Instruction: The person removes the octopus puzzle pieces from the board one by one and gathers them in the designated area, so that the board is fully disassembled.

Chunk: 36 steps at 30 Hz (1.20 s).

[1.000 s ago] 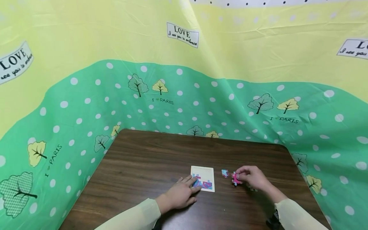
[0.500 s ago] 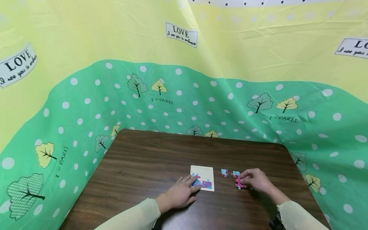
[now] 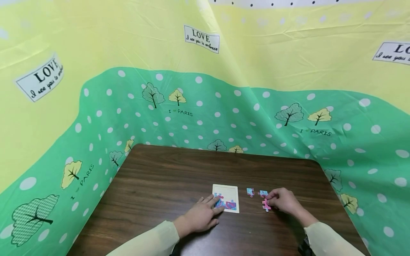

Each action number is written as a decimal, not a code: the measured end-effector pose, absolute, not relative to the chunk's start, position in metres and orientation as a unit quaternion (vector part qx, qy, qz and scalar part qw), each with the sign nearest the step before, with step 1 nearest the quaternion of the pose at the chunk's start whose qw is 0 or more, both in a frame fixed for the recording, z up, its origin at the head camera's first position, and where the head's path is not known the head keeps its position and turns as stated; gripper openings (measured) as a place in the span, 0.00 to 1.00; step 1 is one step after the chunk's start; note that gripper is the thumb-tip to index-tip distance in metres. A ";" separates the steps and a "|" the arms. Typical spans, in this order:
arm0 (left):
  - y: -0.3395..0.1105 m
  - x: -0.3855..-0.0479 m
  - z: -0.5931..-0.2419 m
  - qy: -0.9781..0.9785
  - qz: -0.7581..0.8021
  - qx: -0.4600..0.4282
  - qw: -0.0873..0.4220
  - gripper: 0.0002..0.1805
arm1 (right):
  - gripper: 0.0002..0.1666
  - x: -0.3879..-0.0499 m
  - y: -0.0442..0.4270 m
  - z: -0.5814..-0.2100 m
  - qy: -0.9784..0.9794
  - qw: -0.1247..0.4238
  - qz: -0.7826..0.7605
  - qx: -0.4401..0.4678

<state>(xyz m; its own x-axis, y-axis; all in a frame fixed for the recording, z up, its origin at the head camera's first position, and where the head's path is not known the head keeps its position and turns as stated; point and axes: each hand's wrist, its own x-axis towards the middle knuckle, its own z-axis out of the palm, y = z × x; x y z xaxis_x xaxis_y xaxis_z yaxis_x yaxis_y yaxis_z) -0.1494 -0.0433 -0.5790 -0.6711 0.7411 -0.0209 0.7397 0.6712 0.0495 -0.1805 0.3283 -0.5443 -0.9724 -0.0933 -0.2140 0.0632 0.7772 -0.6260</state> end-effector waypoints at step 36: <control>-0.049 -0.154 -0.577 0.908 0.024 0.419 0.019 0.33 | 0.05 -0.196 0.293 -0.511 0.953 0.083 -0.284 -0.059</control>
<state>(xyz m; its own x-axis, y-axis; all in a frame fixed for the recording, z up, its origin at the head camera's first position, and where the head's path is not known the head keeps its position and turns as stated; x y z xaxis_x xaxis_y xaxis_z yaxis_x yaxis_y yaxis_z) -0.1536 -0.0494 -0.5770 -0.6489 0.7607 -0.0141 0.7589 0.6485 0.0601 -0.1956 0.2926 -0.5115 -0.9791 -0.1600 -0.1253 -0.0653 0.8314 -0.5518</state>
